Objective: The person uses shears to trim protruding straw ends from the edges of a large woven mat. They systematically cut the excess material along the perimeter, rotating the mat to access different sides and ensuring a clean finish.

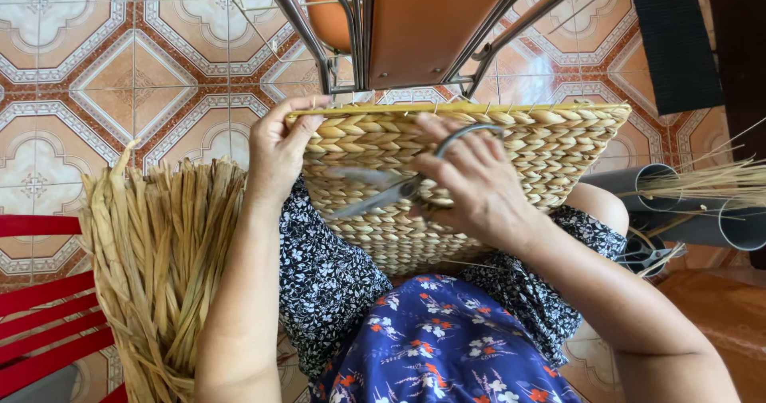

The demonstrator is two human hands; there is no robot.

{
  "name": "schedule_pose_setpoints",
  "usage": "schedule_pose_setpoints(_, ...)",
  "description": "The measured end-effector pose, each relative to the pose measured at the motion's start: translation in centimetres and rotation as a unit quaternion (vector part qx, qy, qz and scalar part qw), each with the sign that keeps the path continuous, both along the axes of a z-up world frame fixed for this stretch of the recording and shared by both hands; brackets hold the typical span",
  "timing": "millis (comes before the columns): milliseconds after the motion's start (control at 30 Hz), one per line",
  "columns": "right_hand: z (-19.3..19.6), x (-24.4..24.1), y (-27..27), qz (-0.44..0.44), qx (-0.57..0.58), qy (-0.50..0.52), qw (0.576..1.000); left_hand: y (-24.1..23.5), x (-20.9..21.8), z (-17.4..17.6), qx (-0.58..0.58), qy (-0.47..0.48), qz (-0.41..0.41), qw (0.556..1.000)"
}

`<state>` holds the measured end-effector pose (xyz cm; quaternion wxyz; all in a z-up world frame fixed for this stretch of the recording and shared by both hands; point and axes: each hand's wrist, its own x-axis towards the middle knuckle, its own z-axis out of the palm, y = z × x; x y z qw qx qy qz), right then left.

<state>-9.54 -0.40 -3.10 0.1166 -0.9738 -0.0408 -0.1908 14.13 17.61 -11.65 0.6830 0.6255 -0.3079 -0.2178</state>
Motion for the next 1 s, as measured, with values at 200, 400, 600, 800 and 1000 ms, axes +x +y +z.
schedule_pose_setpoints(200,-1.2,-0.6,-1.3,-0.037,-0.079,0.006,0.996,-0.8,-1.2,4.5,0.096,-0.185,0.059,0.976)
schedule_pose_setpoints(400,-0.7,0.3,-2.8,-0.016,-0.138,0.063,0.988,-3.0,-1.1,8.4,0.113,-0.487,-0.043,0.865)
schedule_pose_setpoints(600,0.4,0.7,-3.8,0.016,-0.148,0.082,0.985,-9.2,-1.4,7.5,0.219,-0.475,-0.142,0.840)
schedule_pose_setpoints(800,0.5,1.5,-3.3,-0.023,-0.193,0.105,0.975,-9.8,-1.8,7.1,0.282,-0.413,-0.106,0.859)
schedule_pose_setpoints(1000,0.4,2.5,-2.6,-0.049,-0.136,0.093,0.985,-11.1,-2.3,7.0,0.383,-0.369,-0.101,0.841)
